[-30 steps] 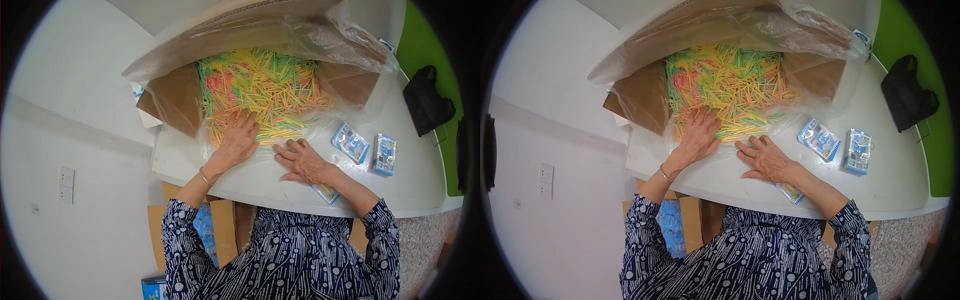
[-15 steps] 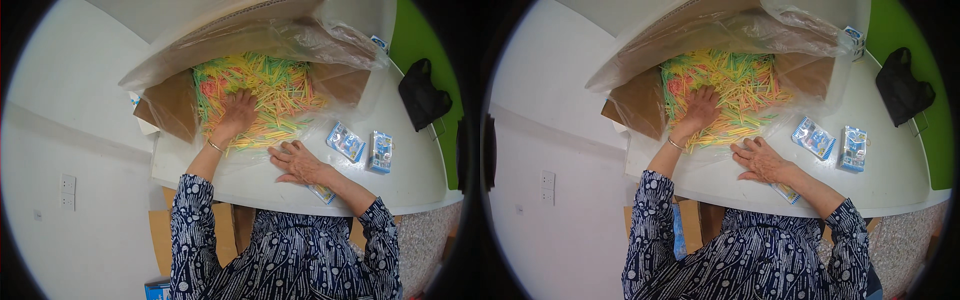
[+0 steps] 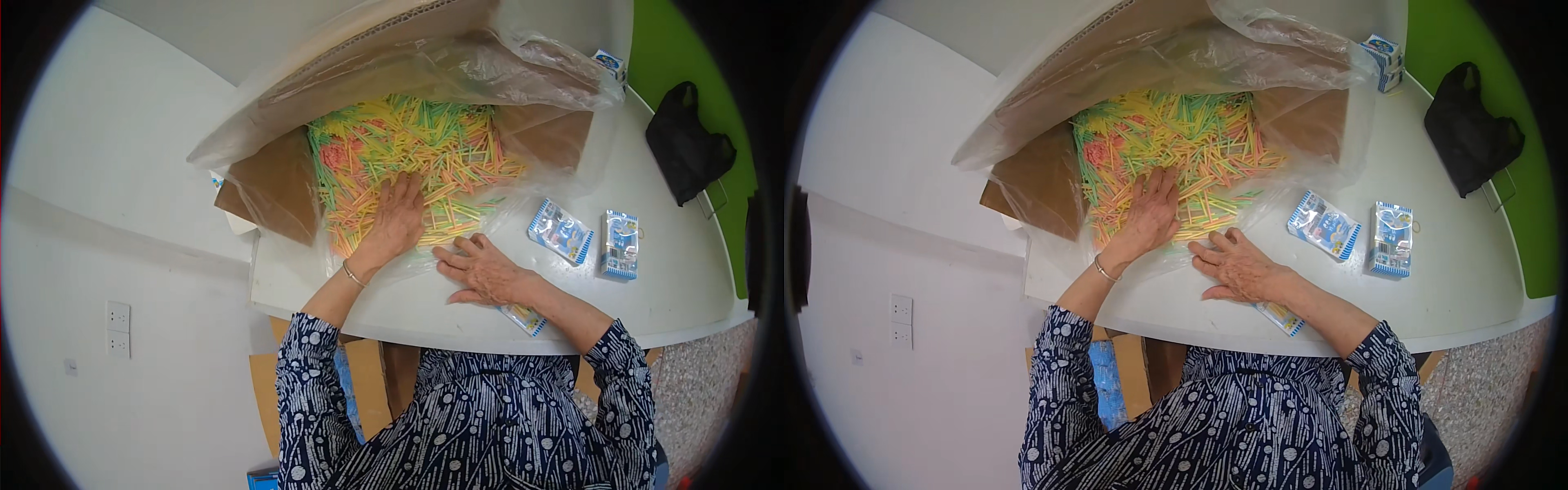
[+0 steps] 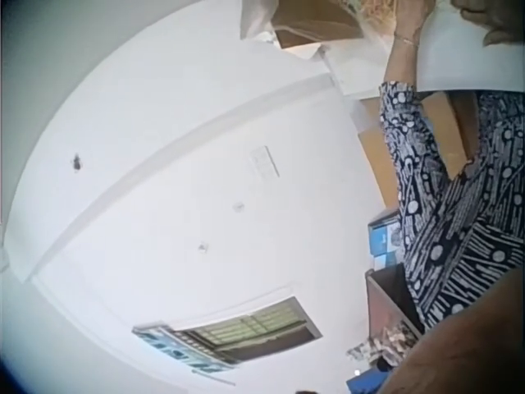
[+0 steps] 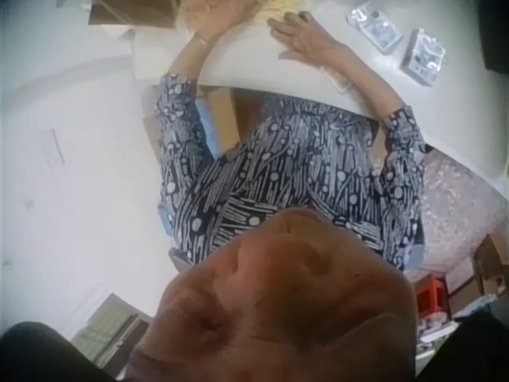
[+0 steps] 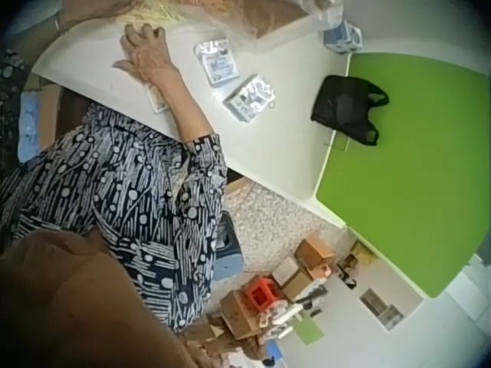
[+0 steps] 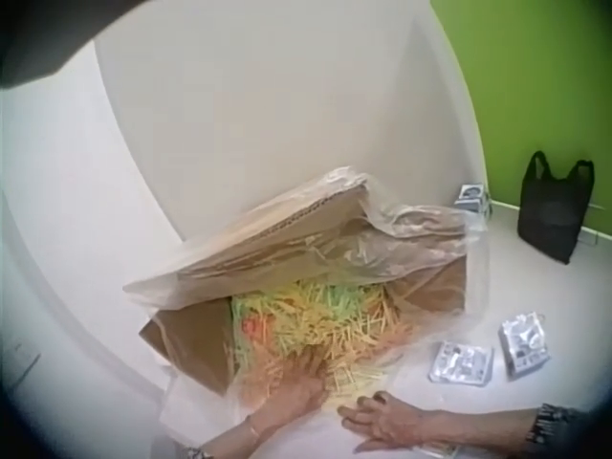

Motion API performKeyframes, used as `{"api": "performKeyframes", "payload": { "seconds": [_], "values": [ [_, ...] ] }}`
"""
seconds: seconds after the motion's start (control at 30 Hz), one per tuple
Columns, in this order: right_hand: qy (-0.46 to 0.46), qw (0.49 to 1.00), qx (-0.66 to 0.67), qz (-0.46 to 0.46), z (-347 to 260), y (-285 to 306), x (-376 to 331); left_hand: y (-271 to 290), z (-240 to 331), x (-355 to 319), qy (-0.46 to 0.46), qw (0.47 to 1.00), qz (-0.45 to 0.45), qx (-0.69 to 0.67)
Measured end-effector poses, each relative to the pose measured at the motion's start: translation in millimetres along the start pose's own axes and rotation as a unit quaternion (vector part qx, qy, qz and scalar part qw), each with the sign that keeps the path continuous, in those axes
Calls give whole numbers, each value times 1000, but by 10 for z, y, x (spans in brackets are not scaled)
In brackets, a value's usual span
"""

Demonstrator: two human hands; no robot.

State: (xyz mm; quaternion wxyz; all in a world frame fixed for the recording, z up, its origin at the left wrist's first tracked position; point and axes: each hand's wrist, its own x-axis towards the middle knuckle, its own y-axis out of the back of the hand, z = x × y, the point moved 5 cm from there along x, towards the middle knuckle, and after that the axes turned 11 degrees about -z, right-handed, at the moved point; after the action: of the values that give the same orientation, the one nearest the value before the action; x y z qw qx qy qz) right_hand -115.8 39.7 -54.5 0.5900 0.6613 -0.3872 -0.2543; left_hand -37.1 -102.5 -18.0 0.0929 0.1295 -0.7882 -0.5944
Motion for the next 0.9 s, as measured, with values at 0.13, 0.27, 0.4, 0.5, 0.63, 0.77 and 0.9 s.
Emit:
{"api": "performKeyframes", "payload": {
  "seconds": [0.13, 0.27, 0.4, 0.5, 0.63, 0.77, 0.9],
  "values": [
    [-2, 1000, 7, -6, -4, 2, 1, -124, -193, 190, 19, 1000, -2, 0],
    [-5, 1000, 0, -7, -14, -22, 7, -210, -172, 199, 28, 999, 7, 40],
    [-10, 1000, -2, 2, 2, -34, -1, -34, -273, 127, 31, 997, -52, -47],
    [-12, 1000, -2, -3, 8, -32, -30, 228, -168, 103, 22, 994, -50, -97],
    [-12, 999, -37, -15, -57, -71, -48, 46, 165, -18, -33, 991, 6, -131],
    [-5, 999, -37, -24, -126, -47, -89, -158, 25, 9, -10, 990, 15, -141],
    [-10, 997, -26, -72, -150, -14, -48, -32, -425, 32, 39, 993, 65, -94]
  ]
}}
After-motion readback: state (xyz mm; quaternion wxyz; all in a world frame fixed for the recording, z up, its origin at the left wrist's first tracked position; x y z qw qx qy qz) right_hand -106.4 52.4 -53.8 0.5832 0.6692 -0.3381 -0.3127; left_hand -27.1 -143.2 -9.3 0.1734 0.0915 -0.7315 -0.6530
